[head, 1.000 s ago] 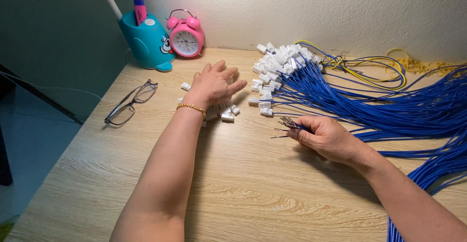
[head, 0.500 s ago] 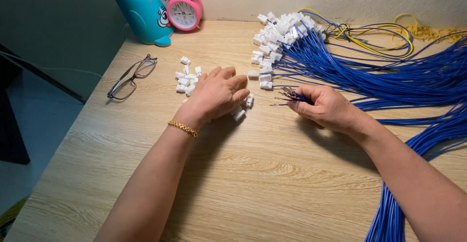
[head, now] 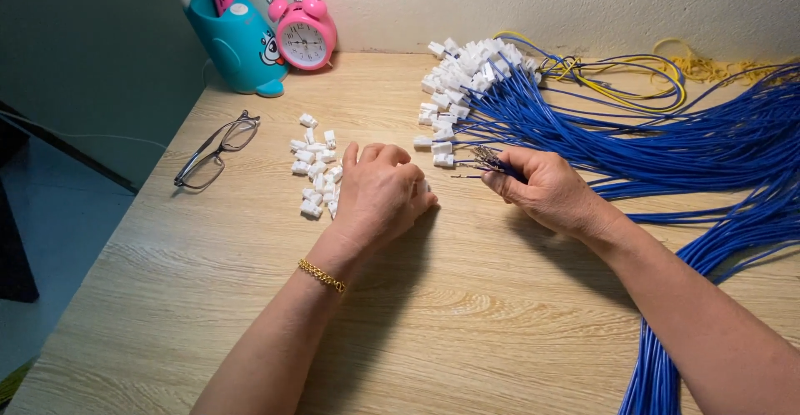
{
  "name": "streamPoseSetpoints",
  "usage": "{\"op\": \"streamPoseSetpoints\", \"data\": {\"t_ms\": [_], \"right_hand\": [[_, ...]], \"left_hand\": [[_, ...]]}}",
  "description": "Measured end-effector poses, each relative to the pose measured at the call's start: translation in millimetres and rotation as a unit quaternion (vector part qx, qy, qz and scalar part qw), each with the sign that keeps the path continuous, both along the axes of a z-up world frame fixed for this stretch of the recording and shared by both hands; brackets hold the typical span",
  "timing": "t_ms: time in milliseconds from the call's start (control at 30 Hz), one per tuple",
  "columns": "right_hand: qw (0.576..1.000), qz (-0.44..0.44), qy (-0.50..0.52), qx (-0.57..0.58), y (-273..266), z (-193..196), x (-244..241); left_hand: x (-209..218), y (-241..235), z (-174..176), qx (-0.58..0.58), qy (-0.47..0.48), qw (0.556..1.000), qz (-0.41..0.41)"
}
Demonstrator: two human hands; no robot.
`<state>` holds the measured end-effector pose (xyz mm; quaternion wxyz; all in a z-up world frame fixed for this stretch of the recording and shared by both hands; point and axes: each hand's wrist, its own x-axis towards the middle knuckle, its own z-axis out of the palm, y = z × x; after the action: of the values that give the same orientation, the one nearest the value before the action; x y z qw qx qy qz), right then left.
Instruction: The person inserts the stripped ends of blue wires into small white plastic connectors. They repeatedly pick up a connector and a wire, push the wire into the connector, and place the assembled unit on the table. The person also gathers and organizes the bundle of wires on the table.
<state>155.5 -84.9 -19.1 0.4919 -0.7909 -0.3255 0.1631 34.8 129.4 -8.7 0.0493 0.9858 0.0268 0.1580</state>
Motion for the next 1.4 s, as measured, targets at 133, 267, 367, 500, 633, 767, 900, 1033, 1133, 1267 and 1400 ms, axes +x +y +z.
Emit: {"op": "streamPoseSetpoints", "data": {"t_ms": [133, 267, 367, 500, 633, 767, 900, 1033, 1133, 1267, 1400], "right_hand": [[1.000, -0.004, 0.029, 0.012, 1, 10, -5], [0.998, -0.021, 0.038, 0.035, -2, 19, -8], [0.996, -0.029, 0.056, 0.069, -4, 22, -6], [0.986, -0.019, 0.106, 0.131, -2, 26, -8], [0.981, -0.024, 0.123, 0.146, -7, 17, -2], [0.978, -0.011, 0.122, 0.166, -13, 16, 4], [0.975, 0.002, 0.109, 0.196, -14, 21, 2], [0.972, 0.003, 0.106, 0.209, -15, 15, 6], [0.972, 0.006, 0.112, 0.208, -15, 13, 8], [0.977, -0.014, 0.116, 0.178, -14, 11, 6], [0.983, -0.025, 0.105, 0.145, -10, 11, 0]], "left_hand": [[1, -8, -1, -0.006, -0.090, 0.995, -0.031], [5, -32, 23, -0.387, -0.025, 0.922, 0.000], [12, -43, 9, -0.629, -0.025, 0.777, 0.009], [8, -47, -6, -0.788, -0.043, 0.614, -0.012], [17, -44, -19, -0.819, -0.055, 0.571, -0.020], [17, -49, -12, -0.839, -0.044, 0.542, -0.024], [9, -53, -2, -0.854, -0.044, 0.518, -0.026], [5, -80, -11, -0.878, -0.032, 0.477, -0.025], [4, -85, -26, -0.884, 0.011, 0.468, -0.025], [12, -51, -29, -0.842, -0.020, 0.539, -0.018], [14, -30, -28, -0.820, -0.048, 0.570, -0.010]]}}
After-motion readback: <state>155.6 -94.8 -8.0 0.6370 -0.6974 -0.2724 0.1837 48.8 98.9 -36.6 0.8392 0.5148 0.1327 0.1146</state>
